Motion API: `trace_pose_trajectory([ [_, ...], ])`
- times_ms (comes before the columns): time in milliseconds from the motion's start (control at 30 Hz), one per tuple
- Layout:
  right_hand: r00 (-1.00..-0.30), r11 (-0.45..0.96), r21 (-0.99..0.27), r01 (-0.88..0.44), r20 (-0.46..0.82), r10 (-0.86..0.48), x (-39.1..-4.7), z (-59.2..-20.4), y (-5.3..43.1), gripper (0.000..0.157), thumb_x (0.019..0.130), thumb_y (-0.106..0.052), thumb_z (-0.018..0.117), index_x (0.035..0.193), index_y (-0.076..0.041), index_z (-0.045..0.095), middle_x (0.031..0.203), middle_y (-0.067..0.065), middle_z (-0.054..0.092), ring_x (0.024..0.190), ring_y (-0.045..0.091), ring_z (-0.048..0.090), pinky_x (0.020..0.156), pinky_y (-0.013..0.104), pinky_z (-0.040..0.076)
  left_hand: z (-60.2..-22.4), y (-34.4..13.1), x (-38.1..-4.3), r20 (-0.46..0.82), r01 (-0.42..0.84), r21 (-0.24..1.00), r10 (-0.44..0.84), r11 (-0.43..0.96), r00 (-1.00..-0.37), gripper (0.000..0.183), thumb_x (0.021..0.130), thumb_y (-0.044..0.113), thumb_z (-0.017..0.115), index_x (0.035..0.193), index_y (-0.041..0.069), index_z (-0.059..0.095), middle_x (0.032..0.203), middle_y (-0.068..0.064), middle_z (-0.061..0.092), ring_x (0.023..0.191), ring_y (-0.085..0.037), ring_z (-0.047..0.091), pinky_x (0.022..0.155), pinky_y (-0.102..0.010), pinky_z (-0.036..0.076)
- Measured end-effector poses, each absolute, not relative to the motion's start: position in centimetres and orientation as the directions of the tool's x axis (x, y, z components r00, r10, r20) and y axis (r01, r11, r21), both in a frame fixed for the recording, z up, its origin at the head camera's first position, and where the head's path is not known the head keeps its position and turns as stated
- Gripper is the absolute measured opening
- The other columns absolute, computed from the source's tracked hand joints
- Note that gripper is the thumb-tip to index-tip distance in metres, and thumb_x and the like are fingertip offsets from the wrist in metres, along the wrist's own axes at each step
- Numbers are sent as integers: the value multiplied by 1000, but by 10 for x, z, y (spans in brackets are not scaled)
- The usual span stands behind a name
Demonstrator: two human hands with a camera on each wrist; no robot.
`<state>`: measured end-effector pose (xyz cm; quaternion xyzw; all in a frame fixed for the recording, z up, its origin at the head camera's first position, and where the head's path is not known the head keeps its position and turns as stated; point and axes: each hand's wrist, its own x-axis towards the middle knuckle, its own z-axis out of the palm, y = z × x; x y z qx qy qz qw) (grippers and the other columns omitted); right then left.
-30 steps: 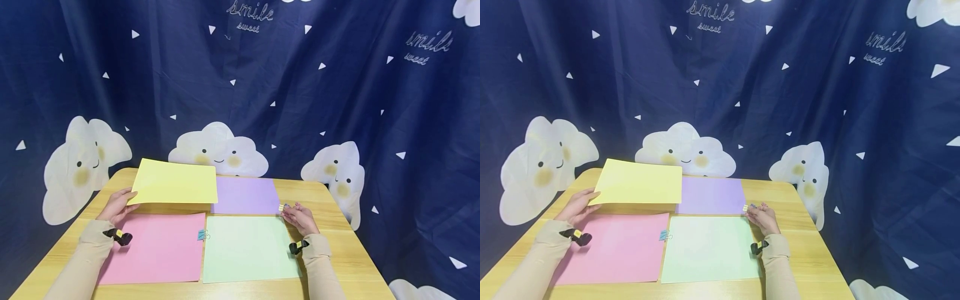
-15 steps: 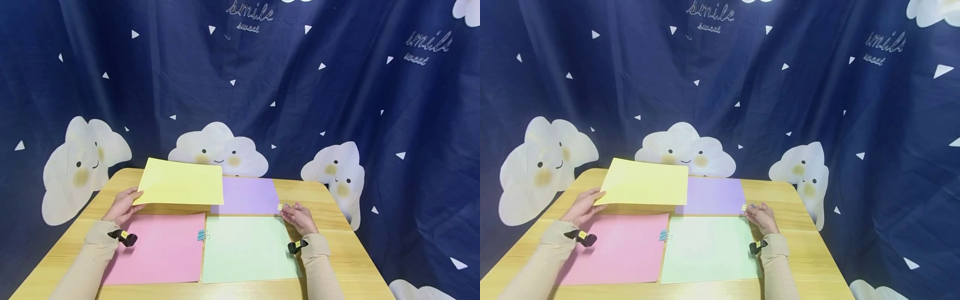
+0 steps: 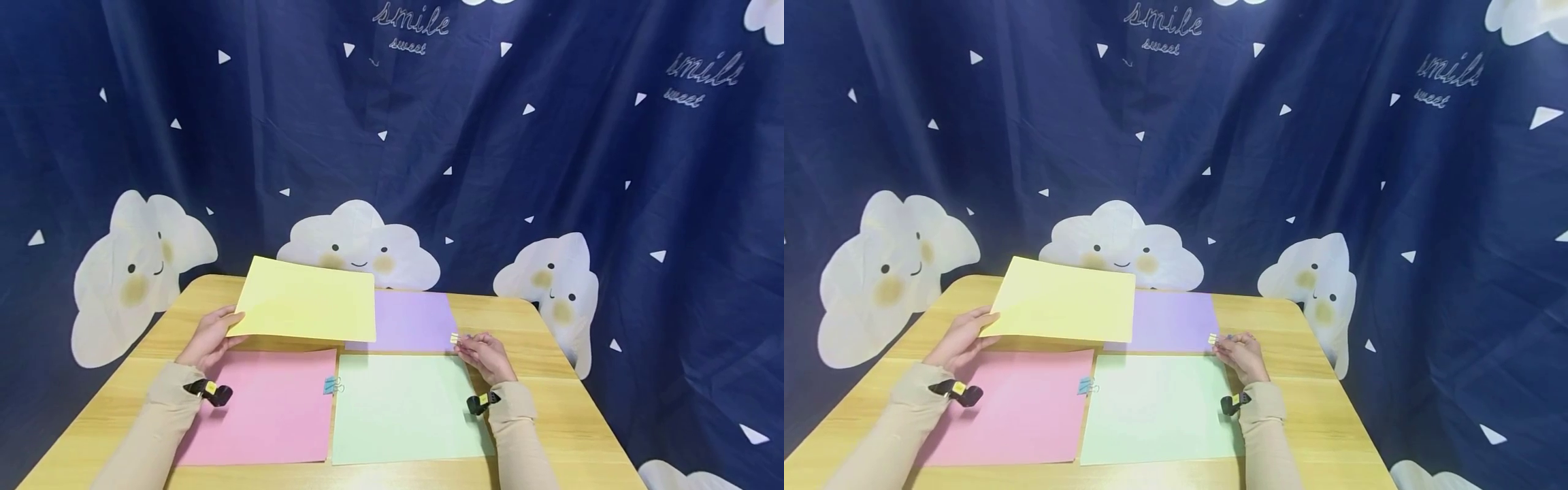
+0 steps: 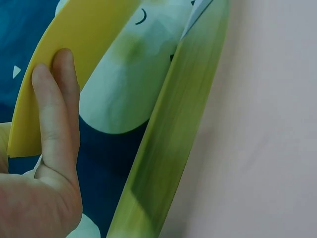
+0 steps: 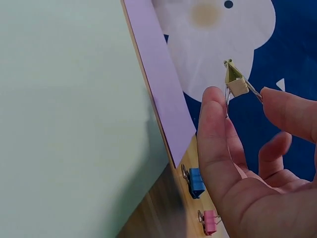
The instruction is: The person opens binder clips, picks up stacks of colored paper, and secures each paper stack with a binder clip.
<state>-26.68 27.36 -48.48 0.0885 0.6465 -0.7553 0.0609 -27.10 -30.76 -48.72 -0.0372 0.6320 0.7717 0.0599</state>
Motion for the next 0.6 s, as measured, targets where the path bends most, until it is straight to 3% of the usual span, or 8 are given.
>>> trace_pose_trajectory([
  [267, -979, -170, -966, 195, -201, 16, -269, -487, 268, 33, 100, 3, 60, 80, -11, 38, 88, 2, 76, 79, 12, 77, 76, 21, 65, -489, -297, -270, -140, -148, 962, 51, -230, -989, 64, 108, 18, 54, 158, -5, 20, 95, 16, 69, 85, 1, 71, 75, -19, 64],
  [500, -980, -157, -968, 195, -198, 3, -271, -490, 265, 35, 101, 2, 61, 72, -11, 44, 88, 1, 77, 78, 11, 77, 76, 21, 65, -491, -292, -268, -111, -122, 969, 59, -216, -992, 47, 109, 20, 53, 148, 2, 33, 99, 17, 68, 89, 2, 71, 78, -19, 63],
  [600, -979, -159, -966, 202, -205, -2, -273, -491, 263, 37, 101, 1, 60, 73, -12, 42, 88, 2, 77, 79, 12, 77, 75, 22, 65, -492, -290, -268, -113, -123, 969, 58, -215, -992, 49, 109, 20, 54, 149, 2, 34, 101, 17, 67, 90, 2, 70, 79, -19, 63],
])
